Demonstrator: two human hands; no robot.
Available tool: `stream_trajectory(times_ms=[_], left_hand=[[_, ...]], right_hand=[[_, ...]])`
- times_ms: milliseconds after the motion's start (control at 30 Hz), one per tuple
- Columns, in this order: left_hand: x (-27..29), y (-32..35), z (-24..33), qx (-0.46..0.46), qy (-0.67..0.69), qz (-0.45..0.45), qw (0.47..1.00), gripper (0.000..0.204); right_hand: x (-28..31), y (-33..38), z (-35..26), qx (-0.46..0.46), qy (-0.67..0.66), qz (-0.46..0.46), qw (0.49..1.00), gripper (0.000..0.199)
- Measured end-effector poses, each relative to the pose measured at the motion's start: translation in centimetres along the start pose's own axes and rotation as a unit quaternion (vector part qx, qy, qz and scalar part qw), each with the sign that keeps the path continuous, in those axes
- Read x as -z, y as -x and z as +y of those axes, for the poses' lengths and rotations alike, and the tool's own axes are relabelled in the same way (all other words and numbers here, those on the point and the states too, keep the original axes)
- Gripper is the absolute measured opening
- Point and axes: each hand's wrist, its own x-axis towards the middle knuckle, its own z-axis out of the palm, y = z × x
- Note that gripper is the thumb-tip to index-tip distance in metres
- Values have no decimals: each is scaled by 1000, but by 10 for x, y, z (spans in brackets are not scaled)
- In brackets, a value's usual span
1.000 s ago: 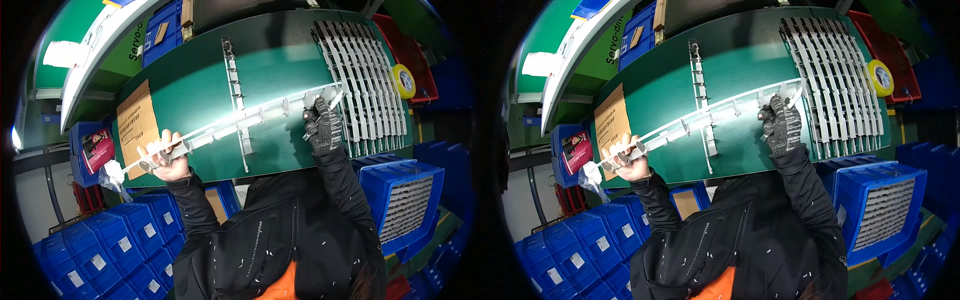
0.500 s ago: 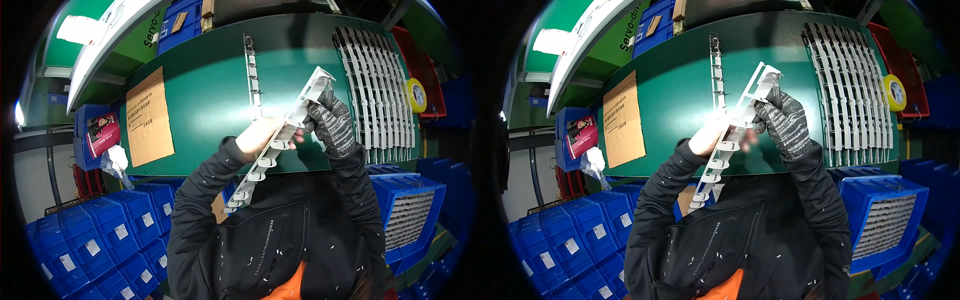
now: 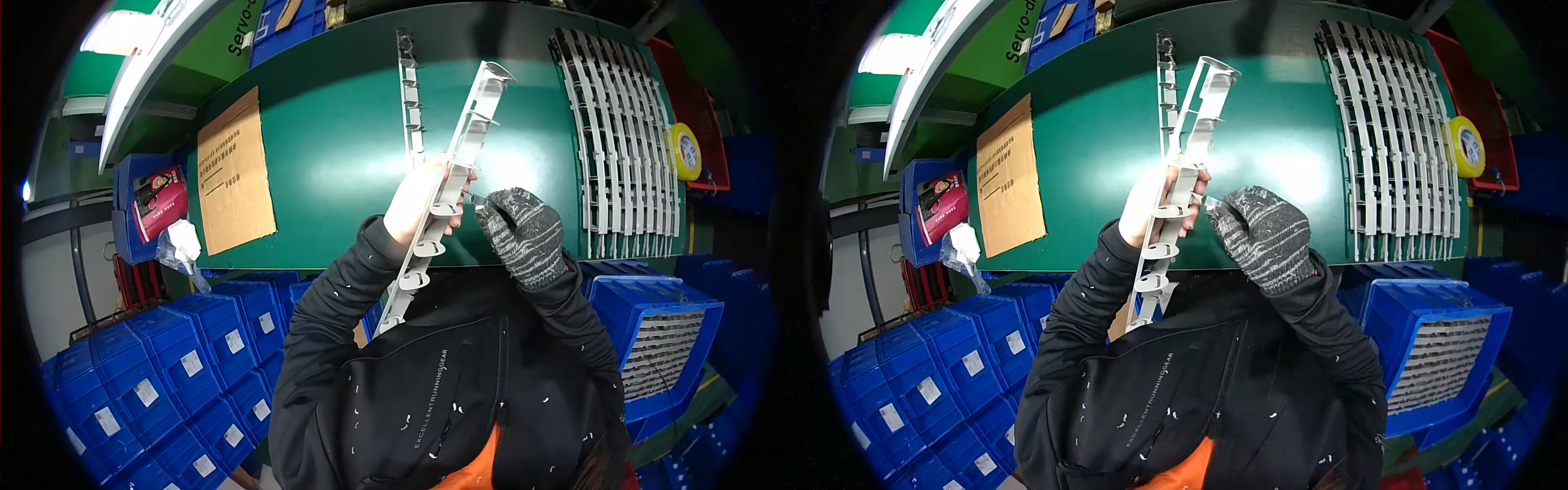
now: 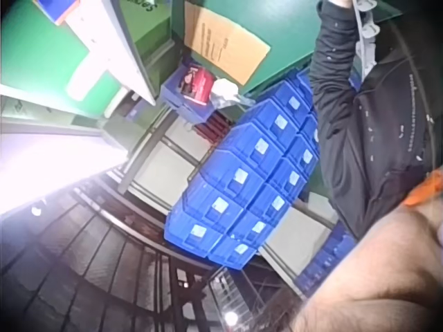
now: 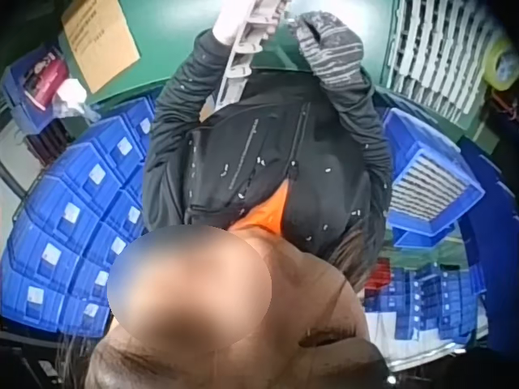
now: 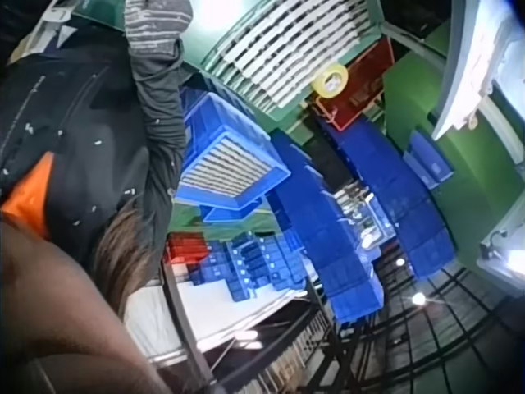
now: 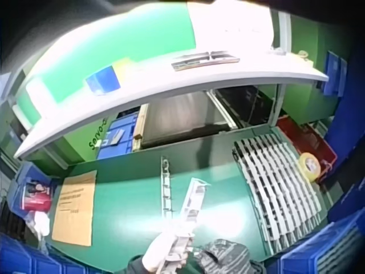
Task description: The person trims excess material from plastic parts using a blade, retrieves additional plastic parts from behind the workstation, and trims them with the blade.
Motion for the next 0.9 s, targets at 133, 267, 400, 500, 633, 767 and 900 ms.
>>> stream_trajectory(times_ms=[133, 267, 400, 500, 633, 767, 900], left_hand=[[-5, 0, 2, 11, -12, 29, 999, 53], [-12, 2, 5, -5, -18, 40, 999, 53], [-4, 2, 0, 9, 16, 11, 1000, 55], [-3, 1, -1, 3, 25, 9, 1000, 52], [2, 3, 5, -14, 75, 1, 997, 38], [1, -3, 2, -95, -110, 135, 980, 18], [0, -3, -3, -161, -223, 103, 956, 19]], right_hand=[[0, -1, -2, -9, 2, -2, 1000, 13], [1, -1, 4, 10, 20, -1, 1000, 12], [14, -6, 11, -80, -27, 67, 994, 12], [13, -4, 15, -57, -36, 70, 995, 13], [10, 4, 25, -88, -125, 40, 987, 15], [17, -4, 22, -102, -195, -29, 975, 20], [16, -18, 14, -60, -113, -15, 992, 18]])
